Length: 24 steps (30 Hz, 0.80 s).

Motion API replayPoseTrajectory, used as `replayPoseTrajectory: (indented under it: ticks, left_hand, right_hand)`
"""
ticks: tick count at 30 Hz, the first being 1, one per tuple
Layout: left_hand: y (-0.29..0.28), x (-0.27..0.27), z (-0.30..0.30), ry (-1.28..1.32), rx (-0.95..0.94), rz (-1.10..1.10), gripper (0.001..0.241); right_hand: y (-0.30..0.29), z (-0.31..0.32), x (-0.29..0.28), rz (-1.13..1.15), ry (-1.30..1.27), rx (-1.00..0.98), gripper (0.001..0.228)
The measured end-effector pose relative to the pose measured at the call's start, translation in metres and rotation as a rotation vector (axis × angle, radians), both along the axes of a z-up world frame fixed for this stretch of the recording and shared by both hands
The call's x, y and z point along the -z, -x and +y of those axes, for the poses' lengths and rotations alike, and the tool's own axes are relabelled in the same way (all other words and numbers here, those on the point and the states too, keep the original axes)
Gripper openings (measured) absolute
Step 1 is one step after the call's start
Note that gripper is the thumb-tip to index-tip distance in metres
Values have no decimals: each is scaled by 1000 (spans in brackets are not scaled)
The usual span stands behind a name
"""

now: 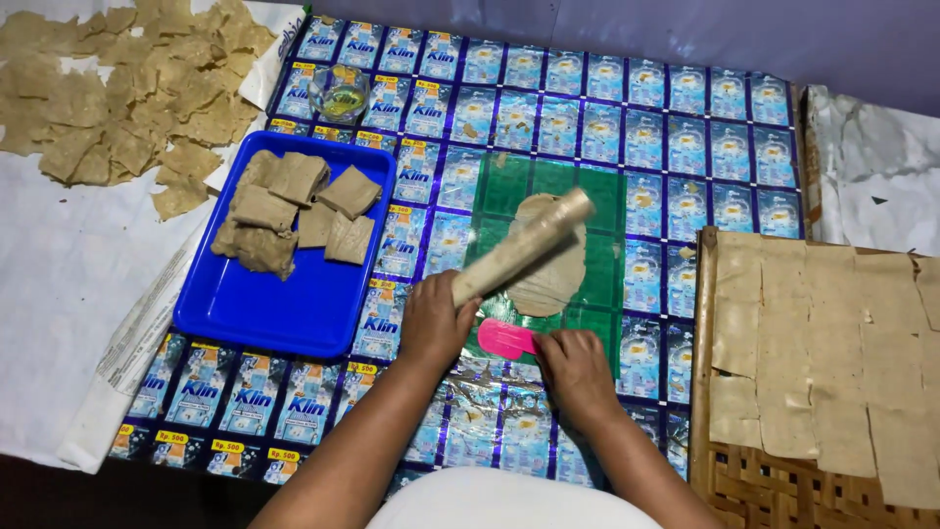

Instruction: Rolling out dough with a rolling pin and cutting it into rectangular pieces.

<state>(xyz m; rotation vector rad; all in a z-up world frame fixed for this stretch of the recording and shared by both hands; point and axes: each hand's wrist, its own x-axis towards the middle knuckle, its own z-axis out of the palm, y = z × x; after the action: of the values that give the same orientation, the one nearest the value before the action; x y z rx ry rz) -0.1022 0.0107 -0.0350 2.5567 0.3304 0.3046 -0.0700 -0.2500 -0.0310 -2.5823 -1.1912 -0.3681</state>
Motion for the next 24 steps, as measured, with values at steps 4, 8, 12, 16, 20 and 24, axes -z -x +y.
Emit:
replayPoseTrajectory:
  ticks: [4,8,12,16,20,24]
  left_hand:
    - [-2,-15,10,200,-147,-40,55]
    - [-1,-11,20,278,-179,-116,60]
    - [5,-7,16,251,-141,-258,57]
    - [4,2,15,222,-142,-308,54]
    - [4,7,16,193,-144,-327,54]
    - [4,9,16,183,-146,-334,53]
  right_hand:
    - [-5,-9,-7,148,168,-23,43]
    - [-11,-18,-43,370,265,66,52]
    - [-52,-41,-65,255,295,164,34]
    - [-123,-72,-35,137,410,263,32]
    - [-171,-77,-20,-167,352,366,12]
    - [-198,-76,-12,-343,302,402,13]
